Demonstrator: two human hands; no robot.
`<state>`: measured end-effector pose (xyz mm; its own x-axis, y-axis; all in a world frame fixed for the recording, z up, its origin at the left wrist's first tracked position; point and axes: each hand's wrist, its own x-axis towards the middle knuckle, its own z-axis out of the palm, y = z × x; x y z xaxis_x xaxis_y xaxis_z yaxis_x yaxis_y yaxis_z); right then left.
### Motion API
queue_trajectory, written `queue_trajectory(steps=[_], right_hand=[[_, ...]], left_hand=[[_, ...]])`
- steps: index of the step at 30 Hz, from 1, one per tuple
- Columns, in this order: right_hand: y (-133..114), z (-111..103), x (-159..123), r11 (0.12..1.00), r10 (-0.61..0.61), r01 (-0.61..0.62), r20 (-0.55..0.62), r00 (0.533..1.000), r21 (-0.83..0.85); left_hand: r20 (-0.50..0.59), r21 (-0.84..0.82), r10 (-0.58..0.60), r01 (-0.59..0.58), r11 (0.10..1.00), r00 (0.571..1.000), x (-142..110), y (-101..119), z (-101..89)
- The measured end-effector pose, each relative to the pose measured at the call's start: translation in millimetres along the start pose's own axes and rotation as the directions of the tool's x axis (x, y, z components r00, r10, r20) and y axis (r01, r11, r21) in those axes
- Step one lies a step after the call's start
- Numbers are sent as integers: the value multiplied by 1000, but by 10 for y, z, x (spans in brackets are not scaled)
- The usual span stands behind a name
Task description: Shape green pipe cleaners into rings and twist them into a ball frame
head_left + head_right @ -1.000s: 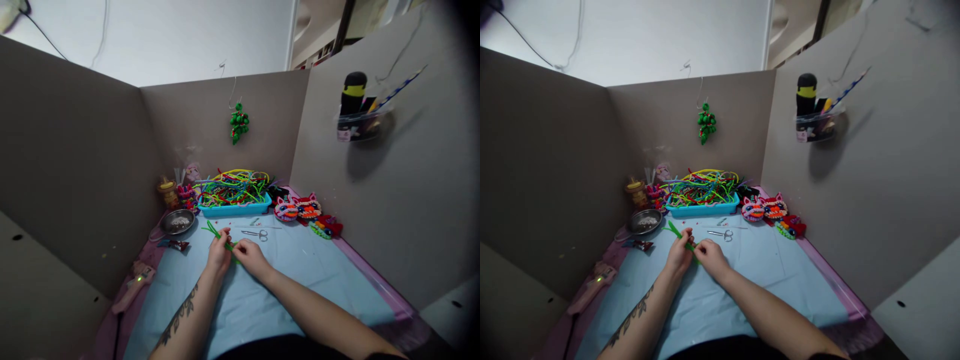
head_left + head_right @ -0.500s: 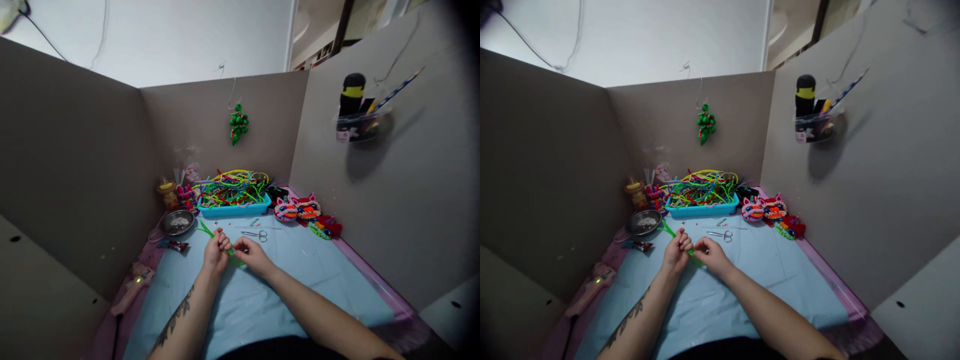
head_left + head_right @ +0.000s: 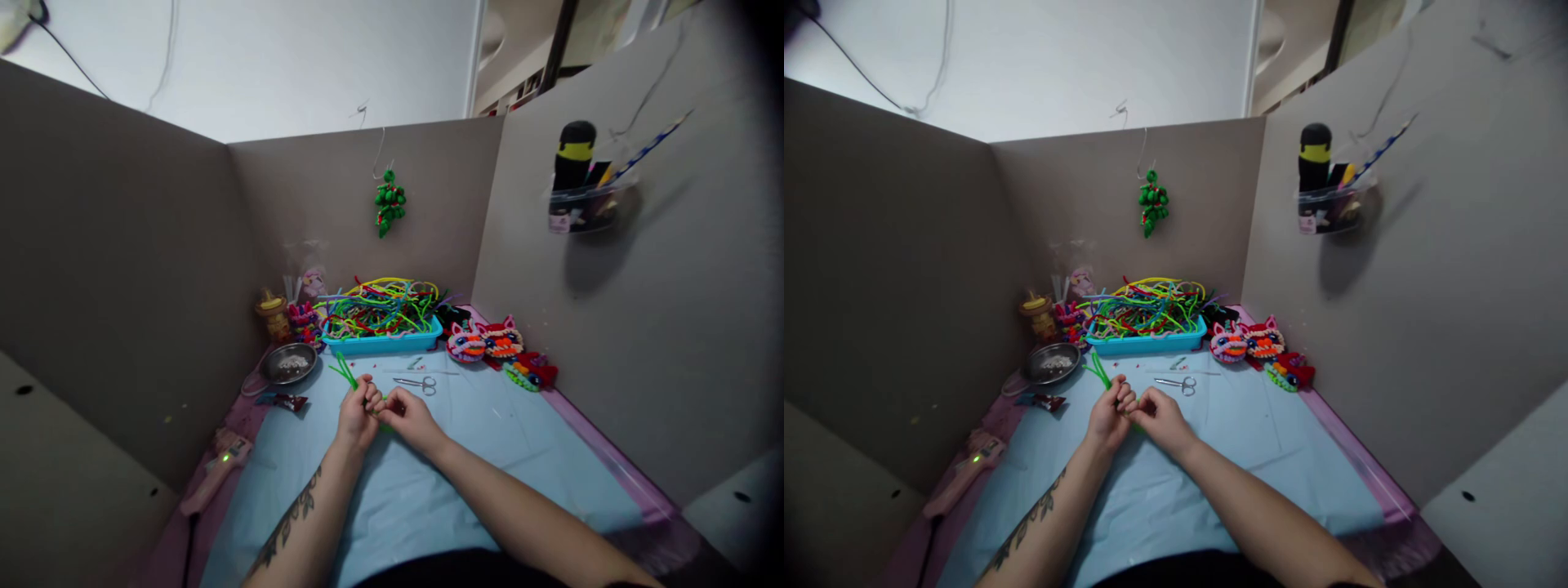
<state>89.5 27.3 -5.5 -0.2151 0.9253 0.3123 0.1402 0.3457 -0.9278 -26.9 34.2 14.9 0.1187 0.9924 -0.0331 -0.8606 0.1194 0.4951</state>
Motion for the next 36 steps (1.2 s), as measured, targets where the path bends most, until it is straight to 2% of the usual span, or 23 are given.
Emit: queue_trajectory(steps=[4, 7, 10, 13, 18, 21, 24, 27, 29, 32, 36], right_hand=[[8, -29, 17, 997, -22, 19, 41, 999, 72], [28, -92, 57, 992, -27, 29, -13, 1000, 126], [57, -169, 106, 980, 6, -6, -1, 1000, 199], [76, -231, 140, 965, 56, -82, 110, 992, 250], [38, -300, 147, 919, 152, -234, 261, 953, 318], [-7, -345, 142, 923, 128, -211, 261, 957, 321], [-26, -391, 153, 914, 144, -205, 194, 970, 351], [-15, -440, 183, 862, 239, -281, 150, 959, 422], [1, -474, 208, 824, 308, -323, 111, 945, 465], [32, -522, 239, 798, 360, -351, 80, 929, 489], [79, -573, 258, 797, 354, -351, 90, 931, 492]], left_hand=[[-4, 22, -12, 13, 1000, 1000, 10, 41, -30], [-45, 236, -88, 96, 967, 995, -10, 64, -27], [-92, 512, -171, 194, 837, 981, -60, 37, 3], [-70, 680, -233, 218, 700, 970, -116, -35, 20], [-30, 826, -366, 229, 515, 930, -181, -132, 0], [-41, 876, -406, 228, 425, 913, -212, -119, 30], [15, 900, -404, 163, 404, 915, -230, -82, 78], [39, 897, -359, 125, 424, 933, -218, -73, 83], [50, 911, -318, 87, 403, 947, -195, -85, 58], [91, 958, -237, -20, 286, 967, -147, -106, 10], [167, 986, -120, -164, 30, 979, -93, -103, -21]])
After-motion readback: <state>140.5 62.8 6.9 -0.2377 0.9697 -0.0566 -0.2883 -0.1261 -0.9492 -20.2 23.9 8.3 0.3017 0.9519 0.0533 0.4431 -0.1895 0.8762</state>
